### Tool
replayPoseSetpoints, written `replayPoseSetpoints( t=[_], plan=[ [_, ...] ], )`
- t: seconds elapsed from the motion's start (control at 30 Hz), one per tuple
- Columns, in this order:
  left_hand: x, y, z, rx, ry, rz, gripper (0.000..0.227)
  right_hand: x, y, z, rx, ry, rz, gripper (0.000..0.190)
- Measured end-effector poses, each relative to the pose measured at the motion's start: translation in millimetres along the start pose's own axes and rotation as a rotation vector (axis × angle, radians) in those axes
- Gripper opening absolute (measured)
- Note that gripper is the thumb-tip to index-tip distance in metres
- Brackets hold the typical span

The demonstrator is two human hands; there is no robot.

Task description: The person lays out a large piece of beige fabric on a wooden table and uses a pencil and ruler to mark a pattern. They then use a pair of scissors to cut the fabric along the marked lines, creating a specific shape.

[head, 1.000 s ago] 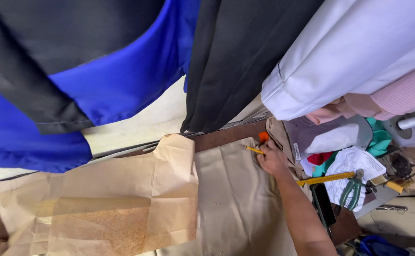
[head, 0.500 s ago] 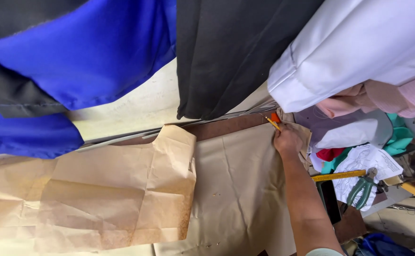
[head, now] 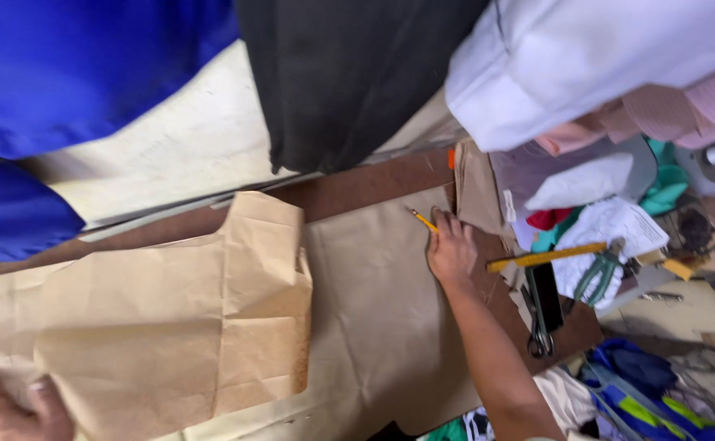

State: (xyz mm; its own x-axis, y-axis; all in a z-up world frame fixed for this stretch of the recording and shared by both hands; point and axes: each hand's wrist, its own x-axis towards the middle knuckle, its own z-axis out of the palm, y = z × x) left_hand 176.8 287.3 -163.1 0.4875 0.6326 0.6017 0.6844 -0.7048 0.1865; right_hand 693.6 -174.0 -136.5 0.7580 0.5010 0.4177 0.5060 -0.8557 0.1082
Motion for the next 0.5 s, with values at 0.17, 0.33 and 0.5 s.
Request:
replayPoseSetpoints(
  t=[0.17, 0.33, 0.5],
  plan=[
    [4.0, 67.3, -17.0, -0.045, 0.016, 0.017, 0.076, -12.5, 24.5, 17.7, 0.121, -0.123, 0.160, 0.054],
    [27.0, 138.8, -15.5, -0.105, -0.277, -0.366, 0.097, 16.2, 78.9, 36.7, 0.119, -0.110, 0.141, 0.057],
    [46.9, 174.3, -13.5, -0.111, -0.577, -0.623, 0.111, 37.5, 114.0, 57.8, 0.034, -0.326, 0.295, 0.060]
  ],
)
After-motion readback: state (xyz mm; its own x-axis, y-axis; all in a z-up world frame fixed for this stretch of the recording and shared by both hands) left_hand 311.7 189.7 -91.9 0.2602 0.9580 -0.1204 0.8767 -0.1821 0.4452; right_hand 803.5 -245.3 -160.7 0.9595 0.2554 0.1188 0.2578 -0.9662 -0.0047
